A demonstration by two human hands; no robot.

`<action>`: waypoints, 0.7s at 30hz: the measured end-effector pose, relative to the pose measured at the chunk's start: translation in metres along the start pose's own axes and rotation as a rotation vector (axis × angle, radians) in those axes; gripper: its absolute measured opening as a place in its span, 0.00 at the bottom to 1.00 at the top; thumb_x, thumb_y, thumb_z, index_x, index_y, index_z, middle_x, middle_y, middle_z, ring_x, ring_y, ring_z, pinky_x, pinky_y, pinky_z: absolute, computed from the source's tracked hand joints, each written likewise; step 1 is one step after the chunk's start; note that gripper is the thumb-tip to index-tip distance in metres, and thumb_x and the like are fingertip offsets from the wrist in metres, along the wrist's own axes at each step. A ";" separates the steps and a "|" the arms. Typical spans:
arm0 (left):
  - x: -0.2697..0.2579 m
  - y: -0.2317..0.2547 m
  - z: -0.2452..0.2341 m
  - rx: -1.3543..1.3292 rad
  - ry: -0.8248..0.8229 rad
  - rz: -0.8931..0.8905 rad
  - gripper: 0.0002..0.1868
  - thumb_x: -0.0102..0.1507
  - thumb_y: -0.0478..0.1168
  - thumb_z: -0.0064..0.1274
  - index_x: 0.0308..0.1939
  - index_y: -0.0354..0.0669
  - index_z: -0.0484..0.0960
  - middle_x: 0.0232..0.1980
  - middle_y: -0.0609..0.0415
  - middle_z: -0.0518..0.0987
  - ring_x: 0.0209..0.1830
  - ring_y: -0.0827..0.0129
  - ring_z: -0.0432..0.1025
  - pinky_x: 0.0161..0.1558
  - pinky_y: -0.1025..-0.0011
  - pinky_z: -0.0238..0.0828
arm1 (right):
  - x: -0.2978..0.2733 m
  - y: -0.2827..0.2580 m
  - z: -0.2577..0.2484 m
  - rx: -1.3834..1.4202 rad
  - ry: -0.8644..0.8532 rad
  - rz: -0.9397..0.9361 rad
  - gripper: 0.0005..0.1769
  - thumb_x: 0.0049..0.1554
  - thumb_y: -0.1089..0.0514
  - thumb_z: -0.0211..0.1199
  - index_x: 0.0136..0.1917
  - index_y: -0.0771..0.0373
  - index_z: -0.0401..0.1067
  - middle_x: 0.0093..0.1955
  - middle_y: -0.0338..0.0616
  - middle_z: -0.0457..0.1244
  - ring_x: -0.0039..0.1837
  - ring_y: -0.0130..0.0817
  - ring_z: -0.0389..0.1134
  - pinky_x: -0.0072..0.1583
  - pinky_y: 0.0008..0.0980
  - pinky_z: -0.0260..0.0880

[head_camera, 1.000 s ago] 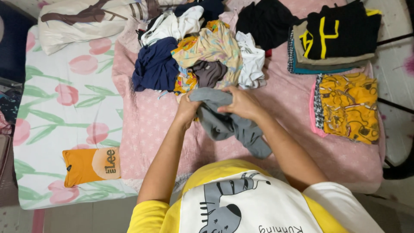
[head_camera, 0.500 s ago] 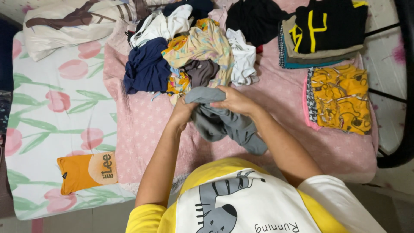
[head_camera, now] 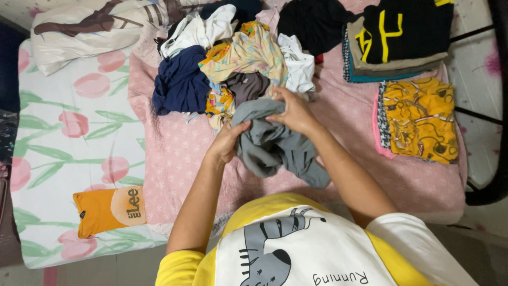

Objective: Folding and stacking different pieces of clothing on a bed.

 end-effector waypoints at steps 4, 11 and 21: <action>0.000 0.009 0.012 -0.243 0.030 0.027 0.21 0.64 0.45 0.58 0.58 0.40 0.79 0.52 0.53 0.84 0.47 0.65 0.80 0.51 0.63 0.78 | -0.021 -0.015 0.007 -0.225 0.257 -0.155 0.27 0.49 0.51 0.76 0.57 0.67 0.76 0.55 0.53 0.68 0.60 0.52 0.66 0.62 0.45 0.63; 0.010 0.007 -0.012 -0.125 0.107 0.105 0.20 0.66 0.48 0.56 0.55 0.38 0.81 0.49 0.53 0.84 0.46 0.67 0.79 0.50 0.66 0.76 | -0.013 0.047 0.051 0.198 -0.035 0.048 0.16 0.56 0.50 0.72 0.46 0.65 0.74 0.45 0.42 0.66 0.49 0.33 0.64 0.52 0.33 0.65; 0.005 -0.012 -0.140 0.314 0.476 0.157 0.17 0.62 0.43 0.65 0.47 0.33 0.84 0.40 0.54 0.83 0.35 0.72 0.73 0.41 0.70 0.71 | -0.006 -0.002 -0.090 0.419 0.535 -0.132 0.11 0.71 0.56 0.63 0.50 0.62 0.66 0.43 0.32 0.59 0.46 0.21 0.56 0.50 0.24 0.59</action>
Point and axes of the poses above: each hand's wrist, its own x-axis towards the middle knuckle, its own z-axis out of the palm, y = z × x, the point moved 5 cm from there along x, towards the middle knuckle
